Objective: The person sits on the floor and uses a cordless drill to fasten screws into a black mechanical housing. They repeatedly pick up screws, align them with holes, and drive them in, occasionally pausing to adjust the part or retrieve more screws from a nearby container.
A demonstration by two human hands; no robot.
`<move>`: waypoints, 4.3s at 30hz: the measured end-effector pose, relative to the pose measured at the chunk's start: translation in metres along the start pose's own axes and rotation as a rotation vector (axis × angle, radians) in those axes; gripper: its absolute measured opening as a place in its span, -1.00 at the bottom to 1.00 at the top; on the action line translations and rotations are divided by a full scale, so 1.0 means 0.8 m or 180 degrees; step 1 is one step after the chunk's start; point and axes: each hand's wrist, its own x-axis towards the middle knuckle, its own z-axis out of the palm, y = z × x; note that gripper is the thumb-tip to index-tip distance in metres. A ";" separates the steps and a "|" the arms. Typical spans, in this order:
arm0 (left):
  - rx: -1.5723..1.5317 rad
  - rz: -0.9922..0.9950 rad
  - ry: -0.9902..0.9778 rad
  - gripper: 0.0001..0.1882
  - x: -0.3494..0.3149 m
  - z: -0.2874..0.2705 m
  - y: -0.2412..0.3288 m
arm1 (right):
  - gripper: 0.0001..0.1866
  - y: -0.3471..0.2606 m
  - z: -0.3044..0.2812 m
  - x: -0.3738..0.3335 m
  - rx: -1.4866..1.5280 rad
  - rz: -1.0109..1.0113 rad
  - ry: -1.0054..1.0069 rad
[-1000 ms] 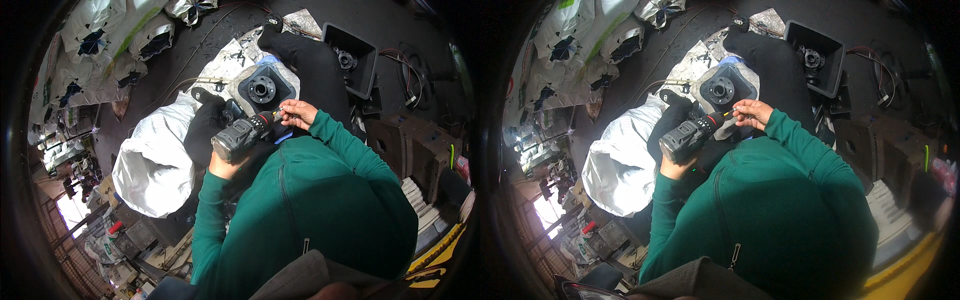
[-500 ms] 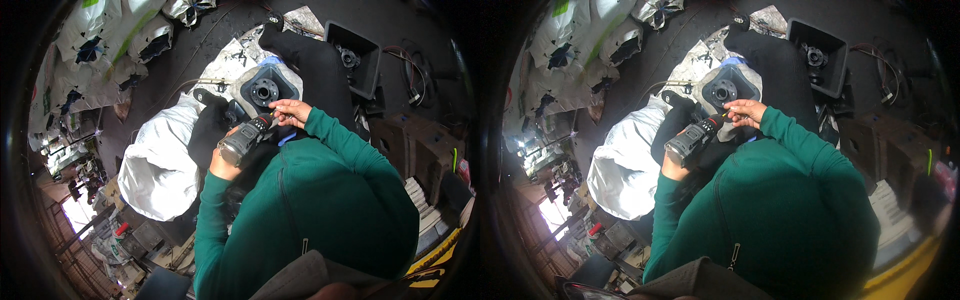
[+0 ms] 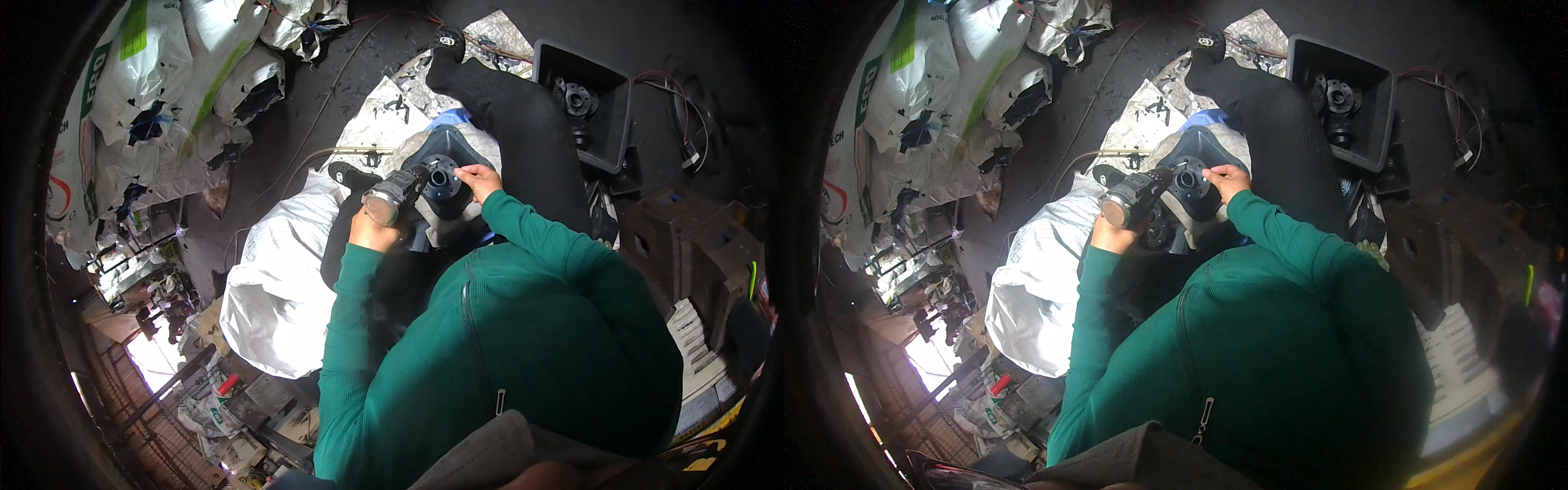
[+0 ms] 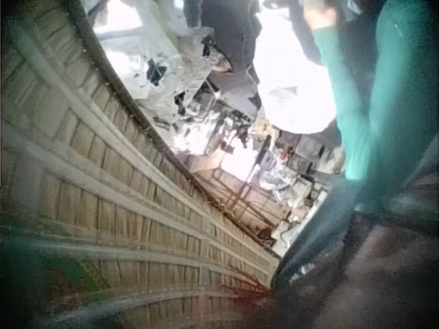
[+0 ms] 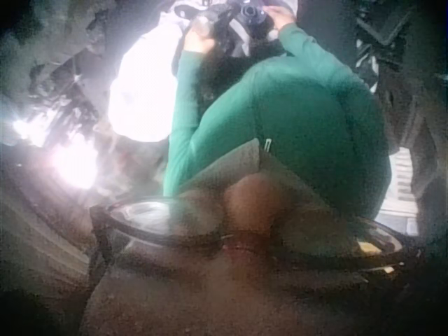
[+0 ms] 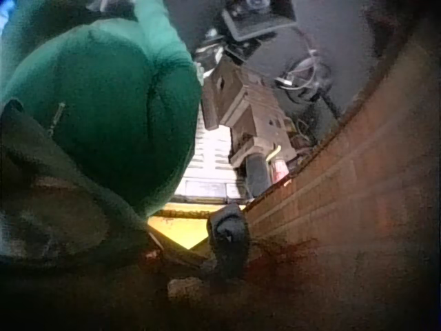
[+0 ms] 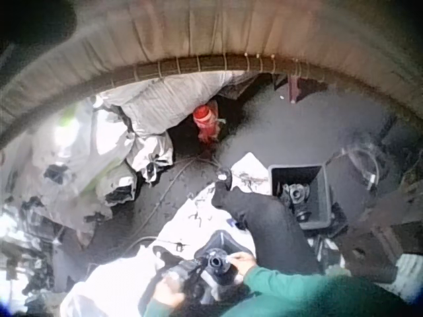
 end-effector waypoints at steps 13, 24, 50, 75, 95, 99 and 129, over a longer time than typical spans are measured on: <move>0.0567 -0.0143 -0.0440 -0.51 0.037 -0.011 0.039 | -0.52 -0.003 0.008 0.040 -0.0567 -0.0158 -0.0483; 0.0323 0.0117 -0.0156 -0.42 0.045 0.005 0.030 | -0.74 -0.023 0.004 0.031 -0.0530 -0.0207 -0.0817; -0.0524 -0.0786 0.0851 -0.27 -0.270 0.176 -0.019 | -0.70 -0.096 0.193 -0.207 -0.1664 -0.2754 -0.3647; 0.0335 -0.3148 0.2252 -0.59 -0.191 -0.051 -0.566 | -0.71 -0.042 0.217 -0.192 -0.2487 -0.1547 -0.3263; -0.1386 -0.0359 0.3519 -0.76 -0.279 -0.173 -0.151 | -0.67 -0.074 -0.353 0.149 -0.2808 -0.0323 0.2206; -0.1563 -0.0375 0.1710 -0.81 -0.031 -0.027 -0.137 | -0.57 -0.068 -0.356 0.197 -0.2442 -0.0053 0.2292; 0.0209 -0.0436 0.0748 -0.08 -0.258 0.152 -0.048 | -0.68 -0.192 -0.053 -0.035 -0.4002 -0.2865 -0.1284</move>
